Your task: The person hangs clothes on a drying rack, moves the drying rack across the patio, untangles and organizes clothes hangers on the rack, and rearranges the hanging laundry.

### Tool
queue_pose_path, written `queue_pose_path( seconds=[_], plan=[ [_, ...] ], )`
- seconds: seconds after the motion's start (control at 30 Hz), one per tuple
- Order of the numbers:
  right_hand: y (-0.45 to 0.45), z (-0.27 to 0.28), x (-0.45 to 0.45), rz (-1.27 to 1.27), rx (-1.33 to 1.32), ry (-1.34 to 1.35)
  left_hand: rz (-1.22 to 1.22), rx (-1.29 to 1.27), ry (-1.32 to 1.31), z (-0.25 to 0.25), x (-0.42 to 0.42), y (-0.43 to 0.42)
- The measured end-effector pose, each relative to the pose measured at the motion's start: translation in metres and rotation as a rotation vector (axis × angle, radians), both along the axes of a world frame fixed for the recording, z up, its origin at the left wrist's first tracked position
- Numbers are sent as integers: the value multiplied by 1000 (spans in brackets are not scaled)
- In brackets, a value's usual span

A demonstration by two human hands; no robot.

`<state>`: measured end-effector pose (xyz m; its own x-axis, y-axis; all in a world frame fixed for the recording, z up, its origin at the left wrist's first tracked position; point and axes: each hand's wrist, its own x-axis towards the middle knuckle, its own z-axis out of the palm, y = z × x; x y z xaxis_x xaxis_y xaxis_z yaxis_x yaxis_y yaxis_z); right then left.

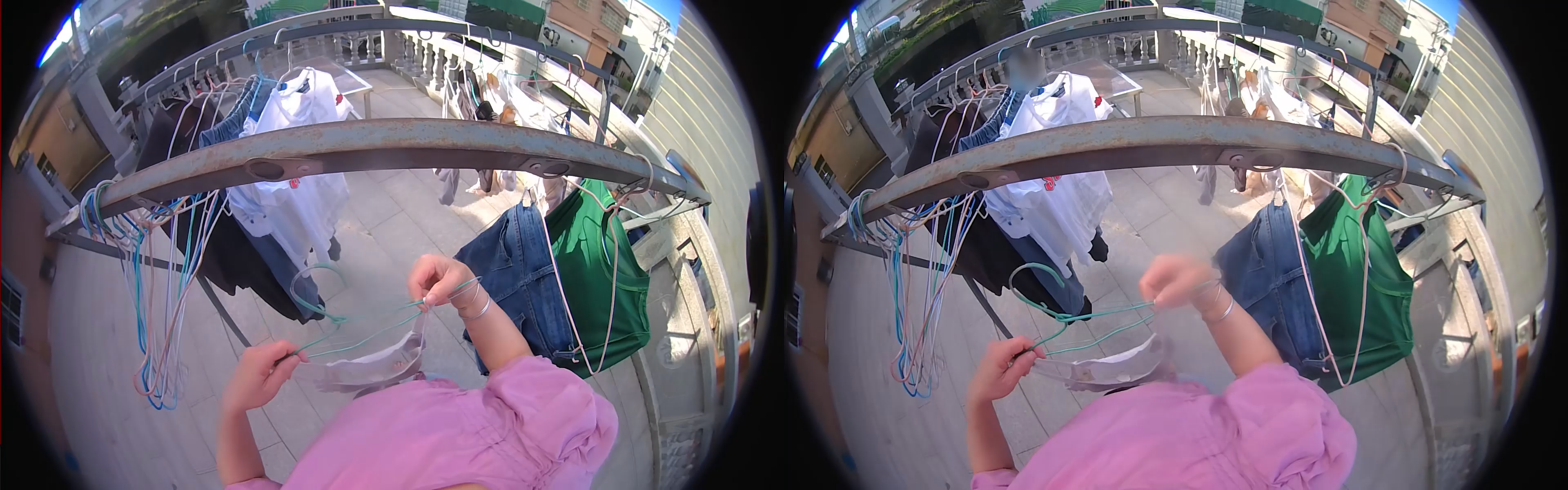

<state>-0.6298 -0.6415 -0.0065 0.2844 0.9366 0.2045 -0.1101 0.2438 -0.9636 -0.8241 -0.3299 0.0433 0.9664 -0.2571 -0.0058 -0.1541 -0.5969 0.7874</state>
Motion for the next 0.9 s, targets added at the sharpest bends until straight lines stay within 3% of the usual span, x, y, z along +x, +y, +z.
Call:
queue_pose_path(
  seconds=[0.17, 0.2, 0.27, 0.33, 0.37, 0.43, 0.5, 0.57, 0.63, 0.77, 0.9],
  plan=[
    [16, 33, 3, 181, 80, -29, -184, -249, 224, 54, -40, 5],
    [17, 46, 7, 188, 106, -58, -116, -327, 238, 60, -46, 5],
    [7, 81, 26, -152, -52, -352, 23, -480, 269, 71, -59, 5],
    [3, 87, 65, -701, 48, -385, 125, -501, 200, 87, -70, 3],
    [-14, 90, 91, -1109, -130, -778, 178, -513, 167, 95, -75, 2],
    [-24, 108, 145, -1565, -214, -1108, 213, -589, 105, 112, -78, 1],
    [-34, 109, 170, -1912, -617, -1429, 224, -645, 59, 122, -74, -2],
    [-42, 99, 195, -1858, -898, -1427, 240, -669, 9, 135, -63, -2],
    [-42, 91, 194, -1819, -925, -1487, 291, -656, 7, 145, -49, -8],
    [-37, 86, 194, -1752, -996, -1347, 367, -607, 8, 147, -29, -12],
    [-41, 72, 219, -1868, -866, -1300, 444, -513, 3, 142, -22, -8]
  ],
)
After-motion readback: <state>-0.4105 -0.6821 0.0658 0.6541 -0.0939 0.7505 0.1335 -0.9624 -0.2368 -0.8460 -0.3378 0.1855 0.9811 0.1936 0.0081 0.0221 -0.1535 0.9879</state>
